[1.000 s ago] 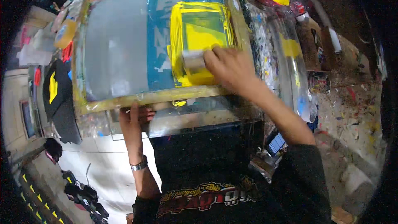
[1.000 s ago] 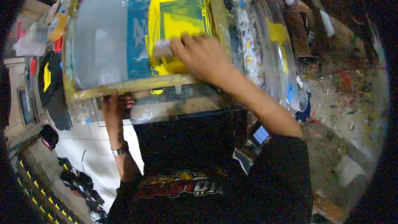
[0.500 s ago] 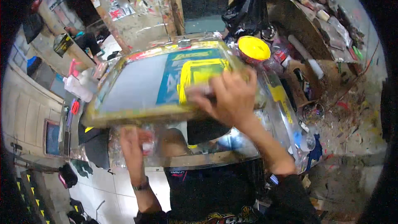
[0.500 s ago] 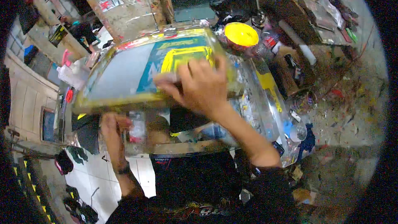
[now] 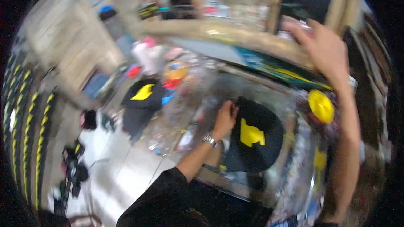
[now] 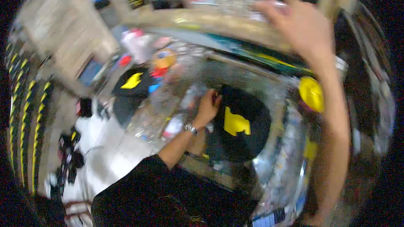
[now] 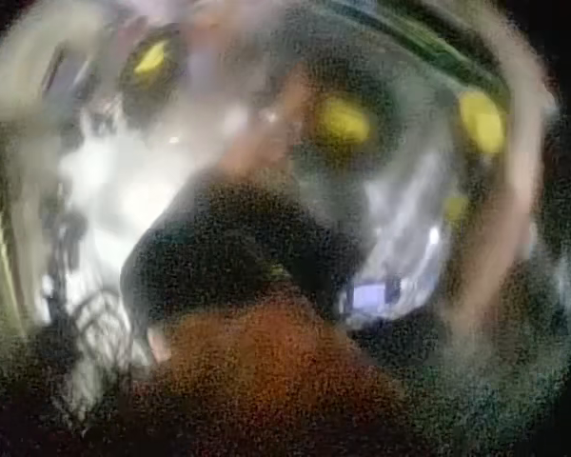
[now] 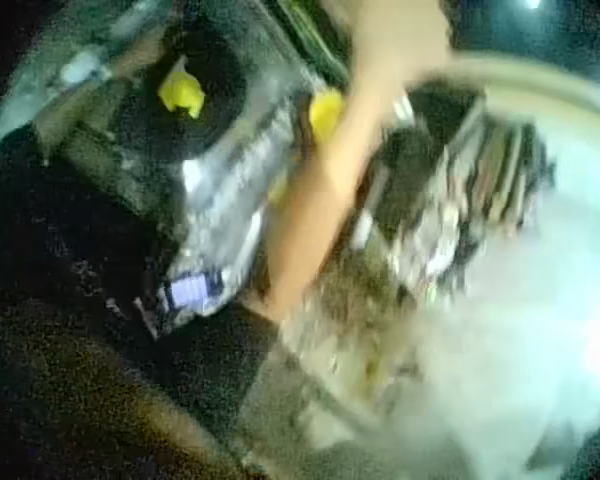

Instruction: The person positions black fabric pieces on a glass printing surface, lowers a screen frame, and uses a squeegee to spread yellow ink across the stencil before lifting the frame and removing the finished pieces.

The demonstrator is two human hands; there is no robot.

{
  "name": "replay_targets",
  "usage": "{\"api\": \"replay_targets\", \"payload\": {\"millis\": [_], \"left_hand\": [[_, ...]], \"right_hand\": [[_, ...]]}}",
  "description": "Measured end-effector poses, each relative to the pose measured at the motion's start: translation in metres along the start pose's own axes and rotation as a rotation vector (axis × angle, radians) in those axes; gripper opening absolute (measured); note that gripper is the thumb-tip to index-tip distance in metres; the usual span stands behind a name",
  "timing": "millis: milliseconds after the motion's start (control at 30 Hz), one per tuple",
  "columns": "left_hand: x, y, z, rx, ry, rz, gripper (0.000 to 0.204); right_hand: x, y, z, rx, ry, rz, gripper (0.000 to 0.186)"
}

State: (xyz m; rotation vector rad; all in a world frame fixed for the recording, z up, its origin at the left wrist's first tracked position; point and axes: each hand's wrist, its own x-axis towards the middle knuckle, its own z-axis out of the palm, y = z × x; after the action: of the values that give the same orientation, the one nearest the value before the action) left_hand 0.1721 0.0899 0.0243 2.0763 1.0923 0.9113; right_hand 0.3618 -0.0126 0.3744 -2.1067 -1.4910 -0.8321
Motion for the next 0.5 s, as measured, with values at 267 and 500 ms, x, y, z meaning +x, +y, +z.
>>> {"api": "replay_targets", "payload": {"millis": [267, 500], "left_hand": [[-0.097, -0.172, -0.290, -0.490, 1.163, -0.130, 0.019], [-0.064, -0.243, -0.411, -0.852, 1.631, -0.023, 0.036]], "right_hand": [[0.072, 0.019, 0.008, -0.026, -0.162, 0.086, 0.081], [0.089, 0.050, 0.047, 0.117, -0.038, 0.033, 0.067]]}}
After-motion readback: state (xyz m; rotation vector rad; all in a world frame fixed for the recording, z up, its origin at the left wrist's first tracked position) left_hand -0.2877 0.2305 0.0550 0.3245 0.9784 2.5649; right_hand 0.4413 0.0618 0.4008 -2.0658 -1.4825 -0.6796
